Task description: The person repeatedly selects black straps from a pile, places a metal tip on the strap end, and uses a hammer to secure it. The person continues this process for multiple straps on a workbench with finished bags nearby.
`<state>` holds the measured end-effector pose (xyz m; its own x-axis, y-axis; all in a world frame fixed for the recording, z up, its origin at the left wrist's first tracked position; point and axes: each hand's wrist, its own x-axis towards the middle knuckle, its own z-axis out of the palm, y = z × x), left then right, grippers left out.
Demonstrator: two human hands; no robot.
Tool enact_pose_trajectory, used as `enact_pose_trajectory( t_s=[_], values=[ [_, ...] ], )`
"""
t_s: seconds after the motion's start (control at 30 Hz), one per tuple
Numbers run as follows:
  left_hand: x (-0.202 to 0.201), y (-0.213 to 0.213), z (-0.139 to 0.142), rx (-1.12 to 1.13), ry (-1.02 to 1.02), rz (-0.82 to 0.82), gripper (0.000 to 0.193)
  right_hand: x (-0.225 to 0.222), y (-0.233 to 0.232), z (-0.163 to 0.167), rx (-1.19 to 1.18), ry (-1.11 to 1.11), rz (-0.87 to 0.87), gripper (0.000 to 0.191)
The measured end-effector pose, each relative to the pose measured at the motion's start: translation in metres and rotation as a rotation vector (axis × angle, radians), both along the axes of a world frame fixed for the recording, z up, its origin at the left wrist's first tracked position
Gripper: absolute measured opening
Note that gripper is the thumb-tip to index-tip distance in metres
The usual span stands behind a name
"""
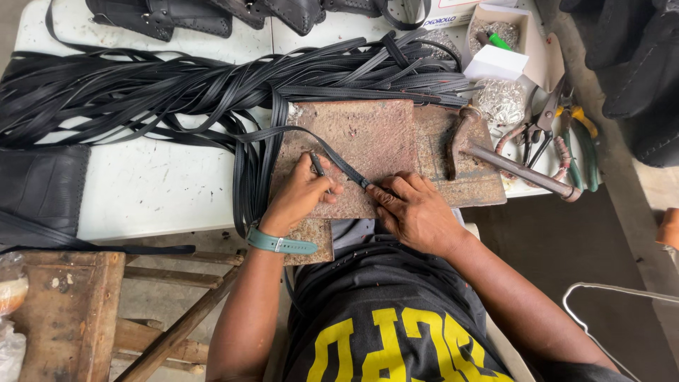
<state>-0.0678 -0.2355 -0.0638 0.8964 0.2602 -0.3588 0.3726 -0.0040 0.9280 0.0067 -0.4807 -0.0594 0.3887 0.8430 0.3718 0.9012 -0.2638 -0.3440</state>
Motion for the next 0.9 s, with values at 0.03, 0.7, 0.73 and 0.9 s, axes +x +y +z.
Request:
enact_pose_trajectory(
  t_s=[0.03, 0.7, 0.73, 0.9],
  values=[
    [-0.003, 0.002, -0.003, -0.079, -0.057, 0.025, 0.022, -0.001, 0.000, 0.000, 0.002, -0.010, -0.001, 0.045],
    [0.003, -0.029, -0.027, 0.148, -0.441, -0.077, 0.020, -0.007, 0.005, 0.004, -0.044, -0.094, -0.044, 0.042],
    [0.003, -0.029, -0.026, 0.128, -0.452, -0.082, 0.020, -0.008, 0.005, 0.003, -0.043, -0.098, -0.045, 0.042],
    [0.002, -0.034, -0.015, 0.338, -0.386, -0.090, 0.017, -0.008, 0.007, 0.002, -0.045, -0.083, -0.024, 0.044]
  ],
)
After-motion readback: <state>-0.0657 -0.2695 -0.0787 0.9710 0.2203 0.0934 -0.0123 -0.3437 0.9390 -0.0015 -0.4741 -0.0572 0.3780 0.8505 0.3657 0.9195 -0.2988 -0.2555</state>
